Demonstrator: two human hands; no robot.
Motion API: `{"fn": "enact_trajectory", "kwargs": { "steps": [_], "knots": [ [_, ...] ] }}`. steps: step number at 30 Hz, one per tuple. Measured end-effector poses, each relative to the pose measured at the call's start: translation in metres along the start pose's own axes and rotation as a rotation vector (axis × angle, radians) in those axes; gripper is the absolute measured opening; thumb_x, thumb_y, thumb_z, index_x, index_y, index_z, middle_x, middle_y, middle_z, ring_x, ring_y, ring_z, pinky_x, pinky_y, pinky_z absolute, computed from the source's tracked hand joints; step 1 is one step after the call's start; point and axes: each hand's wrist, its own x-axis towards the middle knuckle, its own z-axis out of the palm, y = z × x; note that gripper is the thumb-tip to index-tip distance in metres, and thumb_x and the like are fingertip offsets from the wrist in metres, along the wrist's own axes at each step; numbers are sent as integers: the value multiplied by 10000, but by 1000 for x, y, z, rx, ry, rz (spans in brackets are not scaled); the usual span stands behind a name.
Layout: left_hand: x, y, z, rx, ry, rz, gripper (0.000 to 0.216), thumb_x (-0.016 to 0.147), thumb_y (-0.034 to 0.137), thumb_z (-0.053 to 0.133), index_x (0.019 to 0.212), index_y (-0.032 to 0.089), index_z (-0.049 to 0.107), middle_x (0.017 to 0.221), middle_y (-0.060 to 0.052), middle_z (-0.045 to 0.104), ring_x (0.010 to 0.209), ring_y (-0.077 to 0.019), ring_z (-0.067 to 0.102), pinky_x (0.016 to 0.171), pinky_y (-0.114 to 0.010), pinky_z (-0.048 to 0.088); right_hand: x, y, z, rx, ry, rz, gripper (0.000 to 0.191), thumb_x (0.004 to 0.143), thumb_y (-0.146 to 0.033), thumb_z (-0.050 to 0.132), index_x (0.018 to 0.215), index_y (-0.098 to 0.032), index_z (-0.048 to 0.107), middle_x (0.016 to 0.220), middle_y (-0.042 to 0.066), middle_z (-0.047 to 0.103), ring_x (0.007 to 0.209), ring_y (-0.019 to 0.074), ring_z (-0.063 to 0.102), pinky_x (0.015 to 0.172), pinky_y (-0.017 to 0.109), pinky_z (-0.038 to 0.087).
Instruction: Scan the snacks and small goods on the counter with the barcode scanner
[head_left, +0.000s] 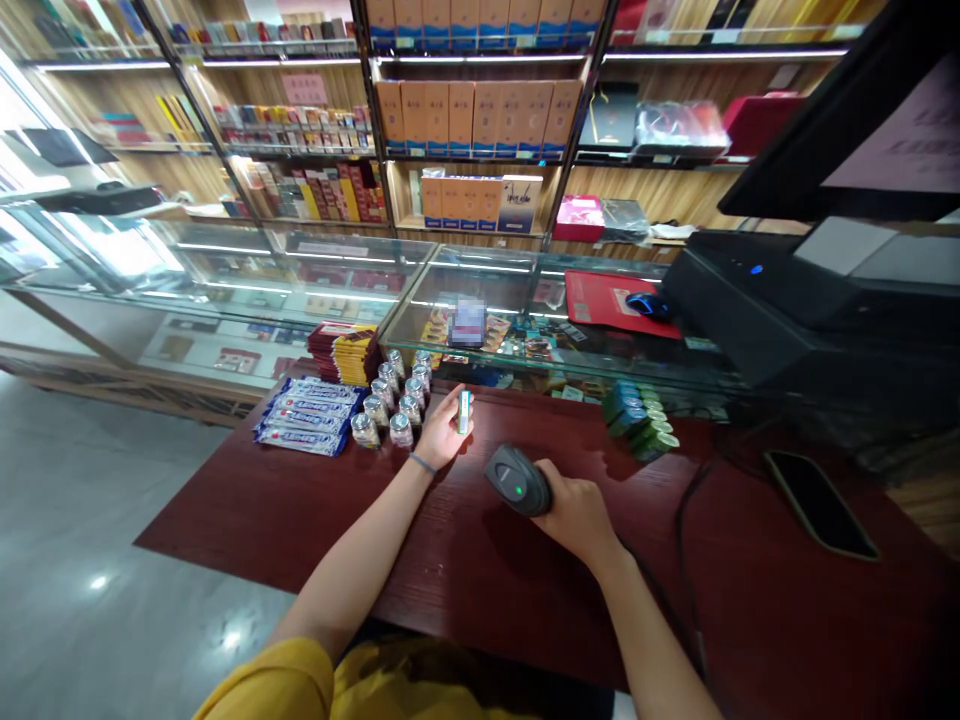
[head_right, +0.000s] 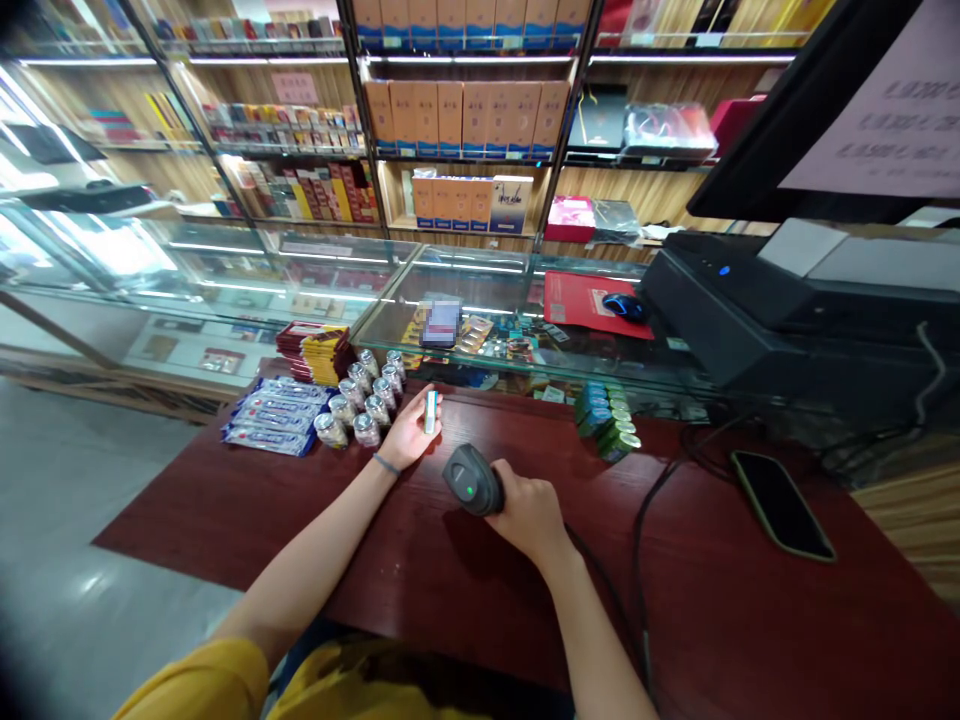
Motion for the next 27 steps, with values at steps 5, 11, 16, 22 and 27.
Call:
{"fn": "enact_trajectory", "kwargs": {
  "steps": [5,11,16,22,27],
  "knots": [
    [-7,5,7,5,11,7,408,860,301,661,1260,250,592,1163,-77,641,814,-118,612,659,-240,522,-1,6,3,11,36,11,402,736,-265,593,1121,-189,503,697,19,718,602,238,703,528,274,360],
    [-7,-3,7,351,108,393,568,765,229,726,1296,273,530,1146,-32,618,936,-113,606,797,-229,507,-4,14,3,20,79,50,411,767,-336,604,1139,-199,494,709,27,728,611,258,710,515,279,388],
    [-4,-8,9,692,281,642,511,776,258,715,1255,209,543,1145,-78,627,1093,-182,607,1007,-360,459,-6,18,-2,23,86,71,389,783,-348,607,1128,-214,490,682,14,722,615,264,712,509,278,389],
    [10,-5,19,891,357,766,527,820,249,668,1323,228,513,1274,-102,594,1214,-238,553,1091,-438,386,-8,23,-4,19,117,95,401,777,-355,629,1128,-242,473,716,11,732,620,277,715,510,285,393],
    [40,-7,16,923,446,793,414,781,187,677,1183,184,579,1161,-107,627,1136,-245,582,1057,-439,399,-9,24,-5,24,142,107,381,787,-341,614,1127,-254,466,715,0,729,613,272,714,498,283,382]
  ]
}}
